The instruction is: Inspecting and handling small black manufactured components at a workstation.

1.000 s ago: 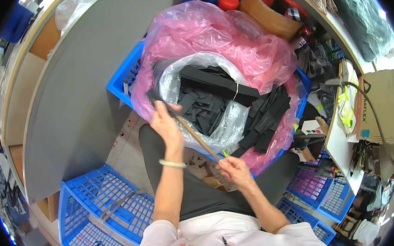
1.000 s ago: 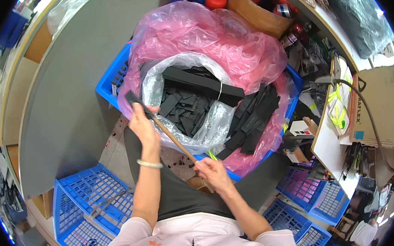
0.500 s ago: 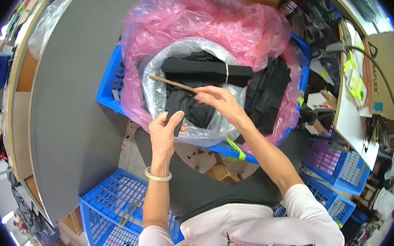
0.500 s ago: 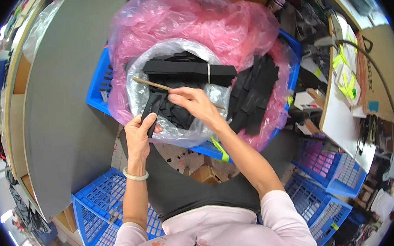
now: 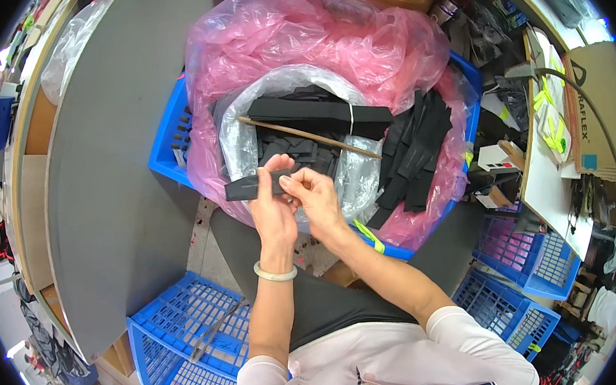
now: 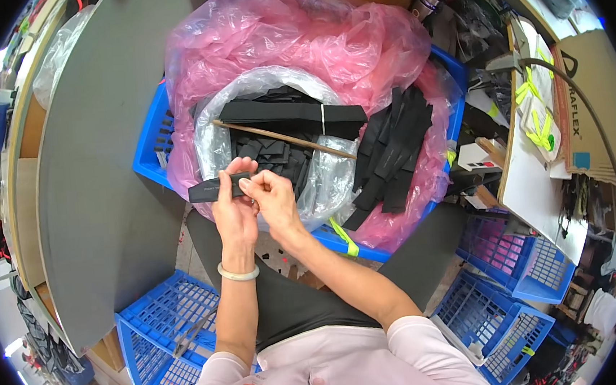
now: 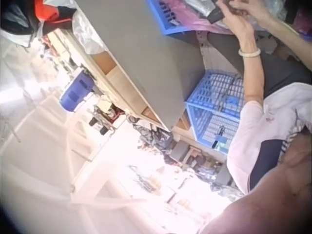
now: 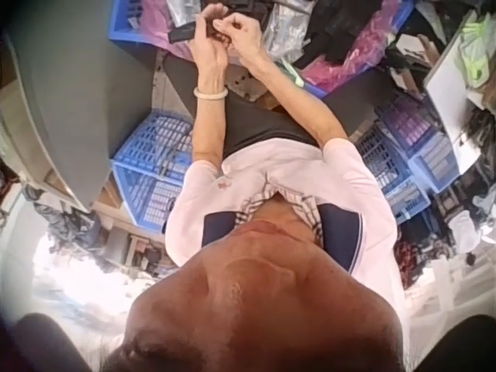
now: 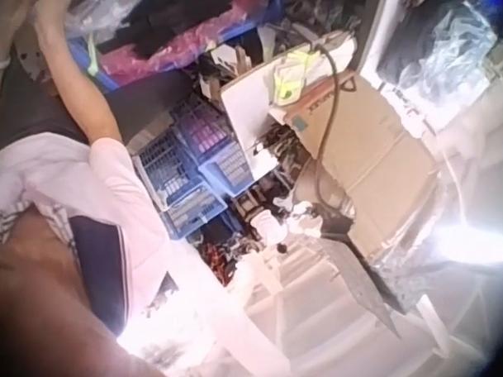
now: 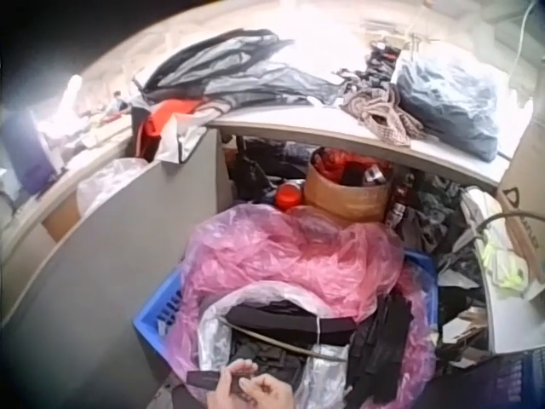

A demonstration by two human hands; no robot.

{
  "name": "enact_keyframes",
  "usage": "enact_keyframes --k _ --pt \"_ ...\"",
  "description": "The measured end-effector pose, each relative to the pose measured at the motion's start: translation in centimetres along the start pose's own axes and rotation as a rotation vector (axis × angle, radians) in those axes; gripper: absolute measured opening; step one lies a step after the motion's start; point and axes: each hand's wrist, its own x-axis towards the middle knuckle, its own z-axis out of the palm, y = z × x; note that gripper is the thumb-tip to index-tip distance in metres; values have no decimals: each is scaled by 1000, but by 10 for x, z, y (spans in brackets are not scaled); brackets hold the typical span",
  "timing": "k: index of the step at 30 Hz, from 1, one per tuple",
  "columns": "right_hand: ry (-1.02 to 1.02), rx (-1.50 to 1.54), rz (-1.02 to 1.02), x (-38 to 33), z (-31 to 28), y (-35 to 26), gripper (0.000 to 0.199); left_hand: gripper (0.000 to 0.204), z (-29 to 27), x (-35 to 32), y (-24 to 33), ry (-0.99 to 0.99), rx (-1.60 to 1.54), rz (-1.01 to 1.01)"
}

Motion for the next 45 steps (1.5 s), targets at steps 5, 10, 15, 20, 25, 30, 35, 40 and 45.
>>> enact_keyframes --k 5,10,15,20,25,30,35,40,45 --pt "7 -1049 -785 96 2 -36 21 31 -25 29 17 56 116 190" --pt "-112 -1506 -932 167 11 -27 33 32 -35 38 8 -2 539 226" --pt "-150 -1429 -877 180 4 -7 29 34 -48 53 3 -125 822 137" --pt "-215 -1353 -938 188 -1 -16 24 19 -39 71 -9 -255 1209 421" --pt "-412 -459 -358 181 -25 -73 17 15 -17 87 -15 -424 1560 726" --pt "-348 -197 -408 140 -21 -124 18 12 2 116 -51 -676 1822 805" --pt "-733 62 -947 52 -14 -242 26 19 7 126 -64 -641 1886 786" --pt "-283 -323 -841 -39 -48 -263 18 27 27 104 -49 -328 824 56" --pt "-43 -478 -368 -46 -49 -178 14 33 59 -1 13 -512 161 -179"
